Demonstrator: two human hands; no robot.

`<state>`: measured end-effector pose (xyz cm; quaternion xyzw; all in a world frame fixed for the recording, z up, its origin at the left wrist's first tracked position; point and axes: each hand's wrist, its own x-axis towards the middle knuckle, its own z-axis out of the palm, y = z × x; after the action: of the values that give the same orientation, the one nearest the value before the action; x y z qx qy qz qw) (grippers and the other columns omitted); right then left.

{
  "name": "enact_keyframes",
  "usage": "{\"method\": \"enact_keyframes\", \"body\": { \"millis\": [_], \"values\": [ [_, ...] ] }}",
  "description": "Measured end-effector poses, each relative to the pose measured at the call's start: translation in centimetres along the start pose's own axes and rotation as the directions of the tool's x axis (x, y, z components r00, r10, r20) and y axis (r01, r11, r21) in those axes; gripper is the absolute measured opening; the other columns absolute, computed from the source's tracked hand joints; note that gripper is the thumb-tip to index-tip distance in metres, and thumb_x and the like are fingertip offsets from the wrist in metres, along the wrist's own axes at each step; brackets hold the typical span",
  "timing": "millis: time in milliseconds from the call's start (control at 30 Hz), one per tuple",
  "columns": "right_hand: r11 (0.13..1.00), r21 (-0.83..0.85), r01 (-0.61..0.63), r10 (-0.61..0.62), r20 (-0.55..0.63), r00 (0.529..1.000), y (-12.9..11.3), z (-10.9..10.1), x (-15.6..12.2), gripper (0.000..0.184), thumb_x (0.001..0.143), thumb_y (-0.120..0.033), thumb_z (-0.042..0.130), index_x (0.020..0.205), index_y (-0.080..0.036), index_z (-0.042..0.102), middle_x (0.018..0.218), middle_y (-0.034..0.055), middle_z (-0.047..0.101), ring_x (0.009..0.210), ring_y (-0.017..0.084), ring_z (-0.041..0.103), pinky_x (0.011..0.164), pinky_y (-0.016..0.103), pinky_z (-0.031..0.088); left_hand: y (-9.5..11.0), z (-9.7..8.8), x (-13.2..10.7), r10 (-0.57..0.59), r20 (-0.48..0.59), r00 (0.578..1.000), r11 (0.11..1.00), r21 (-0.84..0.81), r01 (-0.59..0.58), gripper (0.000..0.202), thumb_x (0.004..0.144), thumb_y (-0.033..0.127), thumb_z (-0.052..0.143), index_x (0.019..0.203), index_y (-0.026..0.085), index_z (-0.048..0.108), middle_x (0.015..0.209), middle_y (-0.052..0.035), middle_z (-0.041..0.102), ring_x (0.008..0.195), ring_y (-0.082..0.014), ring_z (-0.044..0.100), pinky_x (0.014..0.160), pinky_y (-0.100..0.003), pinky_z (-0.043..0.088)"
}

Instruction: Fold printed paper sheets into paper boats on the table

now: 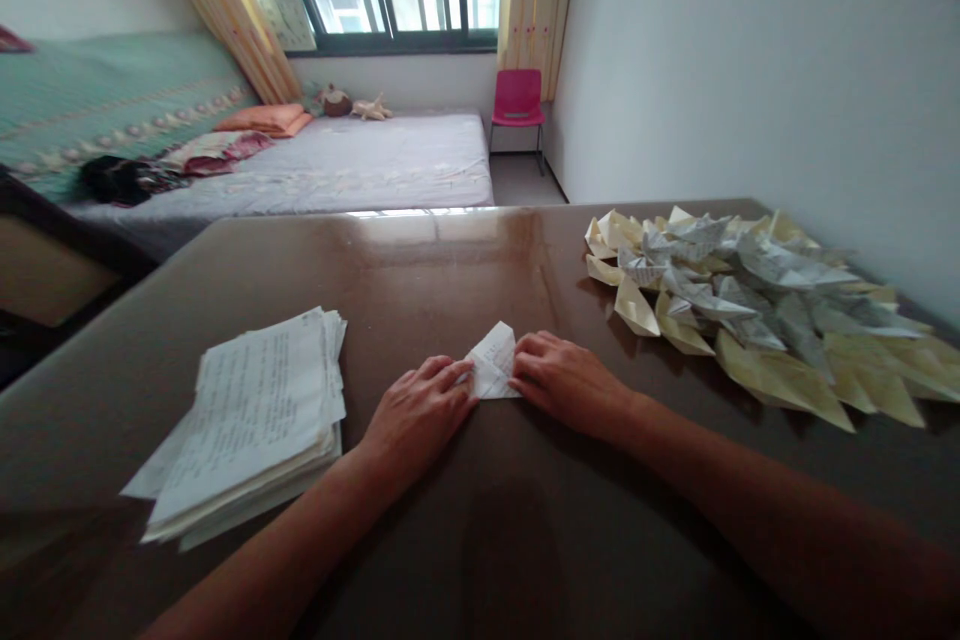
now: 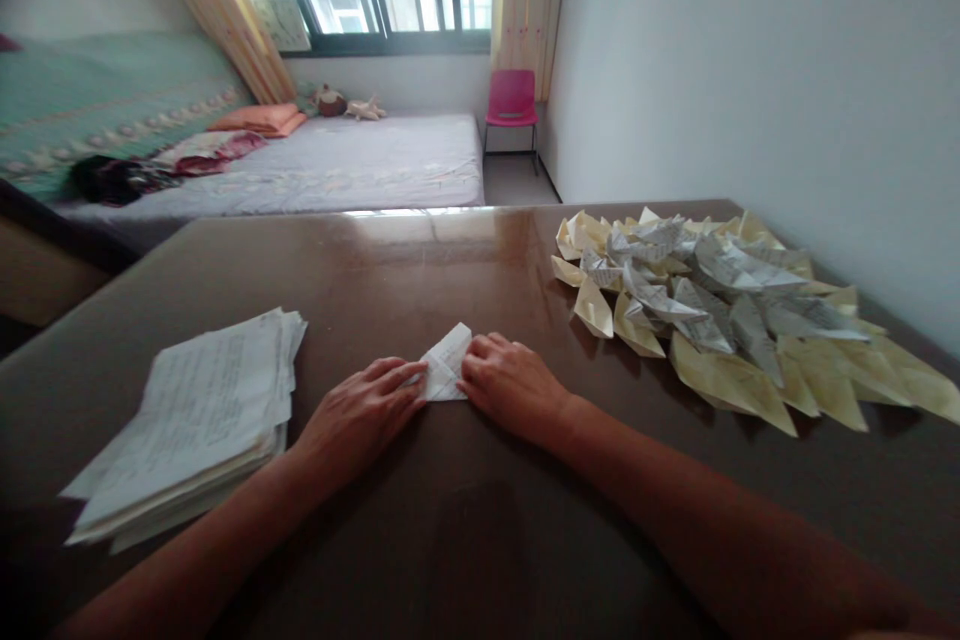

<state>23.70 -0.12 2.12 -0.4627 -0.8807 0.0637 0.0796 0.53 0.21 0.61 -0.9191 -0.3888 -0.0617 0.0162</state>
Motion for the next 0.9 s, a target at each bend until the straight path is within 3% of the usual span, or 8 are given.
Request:
{"method": "enact_keyframes", "body": {
  "millis": [67,167,267,367,500,633,800,900],
  "values": [
    [0.992,0.065,-0.110,0.117,-0.110,0.987,1.1,1.0,0.7,0.029,0.090,-0.039,0.055,0.107,-0.017,0.060,0.114,0.0112,0.060,0.106,0.024,0.052,0.086,0.037,0.045,-0.1,0.5,0.2,-0.026,-0.034,0.999,0.998,-0.057,0.024,0.024,0.094,0.034,0.046,0.103,0.022,0.066,0.126,-0.0014,0.062,0.113,-0.0231,0.054,0.090,-0.039,0.051],
    [0.973,0.175,-0.152,0.184,-0.179,0.967,2.2,2.4,1.4,0.059,0.084,-0.044,0.062,0.133,-0.018,0.044,0.122,0.0131,0.057,0.112,0.027,0.049,0.091,0.044,0.044,-0.2,0.9,0.4,-0.065,-0.056,0.996,0.991,-0.117,0.058,0.022,0.093,0.035,0.049,0.101,0.022,0.065,0.131,-0.0021,0.058,0.114,-0.0238,0.052,0.093,-0.041,0.050],
    [0.927,0.346,-0.143,0.209,-0.162,0.964,2.3,3.4,1.7,0.073,0.079,-0.037,0.068,0.142,-0.022,0.033,0.112,0.0083,0.062,0.105,0.024,0.053,0.089,0.042,0.045,-0.2,1.0,0.4,-0.100,-0.060,0.993,0.981,-0.173,0.088,0.023,0.091,0.035,0.052,0.109,0.023,0.062,0.134,-0.0026,0.055,0.116,-0.0241,0.051,0.095,-0.043,0.049],
    [0.843,0.516,-0.151,0.249,-0.125,0.960,1.8,3.6,1.8,0.079,0.076,-0.029,0.070,0.143,-0.023,0.028,0.099,0.0035,0.064,0.090,0.019,0.058,0.082,0.034,0.047,-0.3,1.2,0.4,-0.131,-0.090,0.987,0.971,-0.212,0.110,0.038,0.089,0.035,0.054,0.126,0.024,0.052,0.138,-0.0054,0.050,0.119,-0.0247,0.049,0.100,-0.044,0.046],
    [0.760,0.631,-0.156,0.261,-0.076,0.962,0.9,3.3,1.8,0.076,0.078,-0.024,0.067,0.142,-0.022,0.028,0.084,-0.0016,0.064,0.071,0.014,0.059,0.069,0.027,0.047,-0.5,1.7,0.4,-0.179,-0.134,0.975,0.949,-0.283,0.136,0.061,0.086,0.033,0.058,0.141,0.024,0.035,0.143,-0.0090,0.043,0.127,-0.0252,0.044,0.104,-0.044,0.042],
    [0.710,0.694,-0.122,0.227,-0.062,0.972,0.5,3.1,1.6,0.063,0.079,-0.023,0.066,0.135,-0.021,0.038,0.087,0.0003,0.067,0.072,0.015,0.062,0.067,0.027,0.048,-0.7,1.8,0.5,-0.234,-0.134,0.963,0.901,-0.402,0.163,0.072,0.081,0.029,0.063,0.144,0.022,0.028,0.134,-0.0103,0.052,0.121,-0.0241,0.050,0.100,-0.043,0.045],
    [0.565,0.823,-0.065,0.091,0.017,0.996,1.2,2.4,1.5,0.056,0.081,-0.025,0.064,0.133,-0.018,0.042,0.095,0.0047,0.069,0.084,0.017,0.066,0.075,0.030,0.051,-0.6,1.2,0.8,-0.342,-0.082,0.936,0.736,-0.642,0.213,0.056,0.085,0.032,0.060,0.137,0.021,0.041,0.105,-0.0052,0.066,0.081,-0.0151,0.063,0.071,-0.031,0.054],
    [0.604,0.797,-0.013,-0.057,0.059,0.997,2.0,1.5,1.4,0.040,0.087,-0.026,0.058,0.125,-0.016,0.051,0.100,0.0063,0.068,0.090,0.017,0.064,0.079,0.030,0.050,-0.8,0.9,0.9,-0.372,-0.084,0.925,0.609,-0.773,0.175,0.042,0.094,0.031,0.045,0.133,0.019,0.045,0.102,-0.0057,0.067,0.070,-0.0108,0.062,0.060,-0.023,0.052]
  ]
}}
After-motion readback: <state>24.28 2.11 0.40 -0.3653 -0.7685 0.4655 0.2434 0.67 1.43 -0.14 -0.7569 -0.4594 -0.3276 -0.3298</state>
